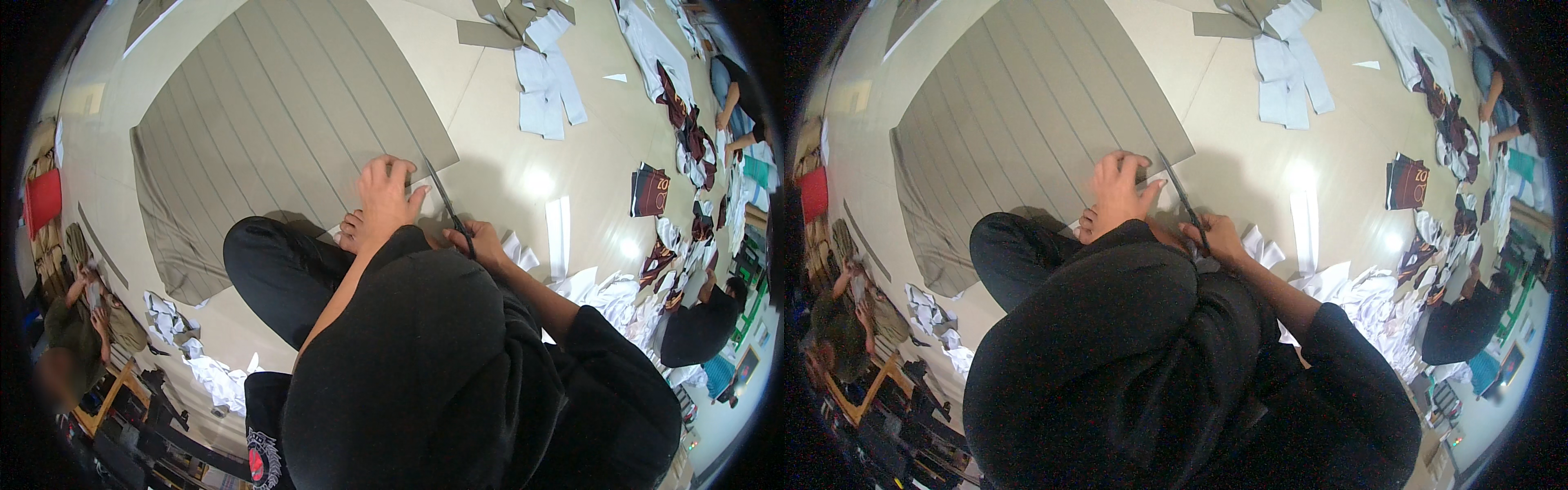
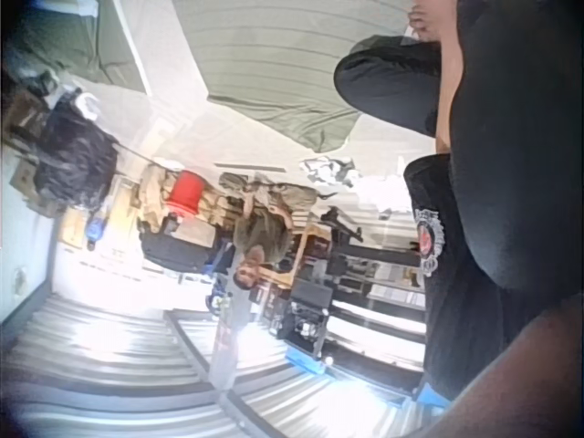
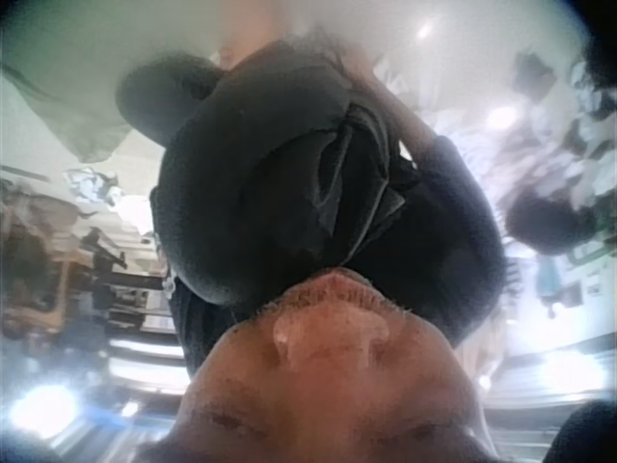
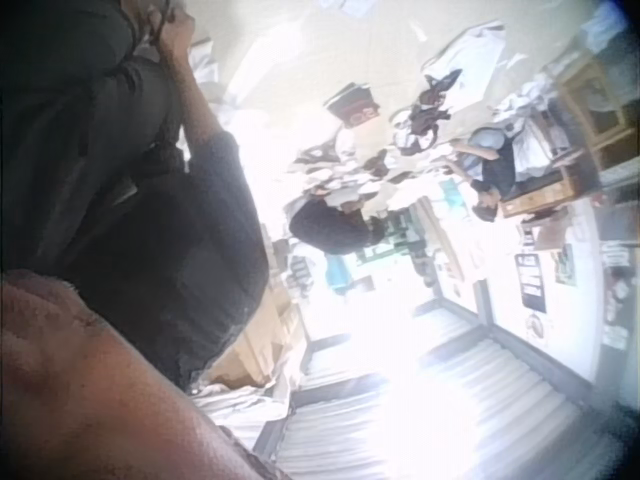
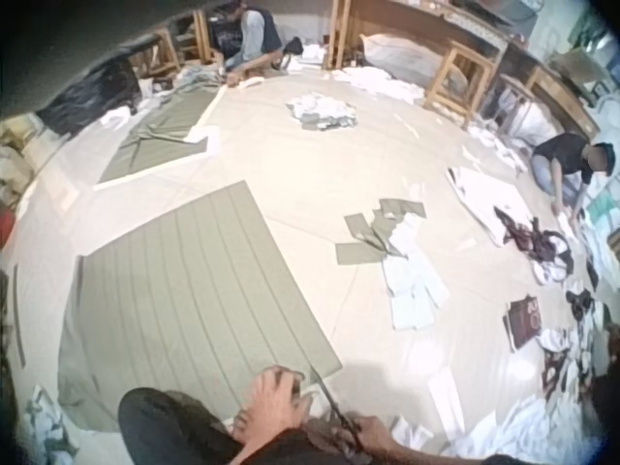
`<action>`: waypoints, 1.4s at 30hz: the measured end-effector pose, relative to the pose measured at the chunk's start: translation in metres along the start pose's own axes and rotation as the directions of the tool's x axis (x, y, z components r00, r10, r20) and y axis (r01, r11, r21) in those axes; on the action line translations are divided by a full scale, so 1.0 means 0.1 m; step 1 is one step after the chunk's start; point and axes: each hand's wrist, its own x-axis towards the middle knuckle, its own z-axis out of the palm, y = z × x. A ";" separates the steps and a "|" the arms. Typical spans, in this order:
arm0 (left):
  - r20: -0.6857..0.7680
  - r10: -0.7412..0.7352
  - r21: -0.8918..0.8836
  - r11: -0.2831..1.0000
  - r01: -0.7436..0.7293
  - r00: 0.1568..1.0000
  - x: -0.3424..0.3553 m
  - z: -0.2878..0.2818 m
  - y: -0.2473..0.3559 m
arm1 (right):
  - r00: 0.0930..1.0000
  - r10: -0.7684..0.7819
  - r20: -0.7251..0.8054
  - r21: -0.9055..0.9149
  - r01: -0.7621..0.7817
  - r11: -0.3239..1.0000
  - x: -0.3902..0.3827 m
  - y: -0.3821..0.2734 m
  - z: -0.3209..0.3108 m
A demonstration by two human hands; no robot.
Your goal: The person cuts a large piece of striped fabric on the floor using shears. They hold the fabric with one hand and cut along straight lines with the other, occasionally lifting and repositioning the fabric to continue cutting.
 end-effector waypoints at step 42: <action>-0.084 0.088 0.013 0.996 -0.087 0.993 -0.07 0.25 -0.20 | 0.999 -0.040 -0.001 0.126 0.040 0.991 0.08 -0.38 0.04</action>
